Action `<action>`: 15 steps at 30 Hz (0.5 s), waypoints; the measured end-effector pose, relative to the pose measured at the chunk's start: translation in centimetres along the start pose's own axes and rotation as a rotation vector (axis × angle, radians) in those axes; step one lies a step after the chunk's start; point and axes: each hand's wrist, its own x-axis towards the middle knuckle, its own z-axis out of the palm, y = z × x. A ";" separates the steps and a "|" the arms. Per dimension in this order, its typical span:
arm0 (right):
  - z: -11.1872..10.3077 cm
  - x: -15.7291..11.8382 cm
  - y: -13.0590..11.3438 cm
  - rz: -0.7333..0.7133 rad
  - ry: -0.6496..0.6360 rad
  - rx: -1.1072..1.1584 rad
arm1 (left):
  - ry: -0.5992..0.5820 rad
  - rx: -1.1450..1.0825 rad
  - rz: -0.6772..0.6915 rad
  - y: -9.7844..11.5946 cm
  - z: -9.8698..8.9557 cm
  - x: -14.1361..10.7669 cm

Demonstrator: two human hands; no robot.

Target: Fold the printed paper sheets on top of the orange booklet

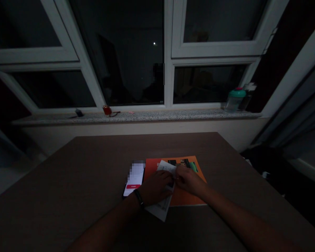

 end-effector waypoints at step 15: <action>0.3 -0.3 0.4 -0.049 -0.039 0.014 | 0.003 -0.023 -0.027 -0.3 0.5 -0.2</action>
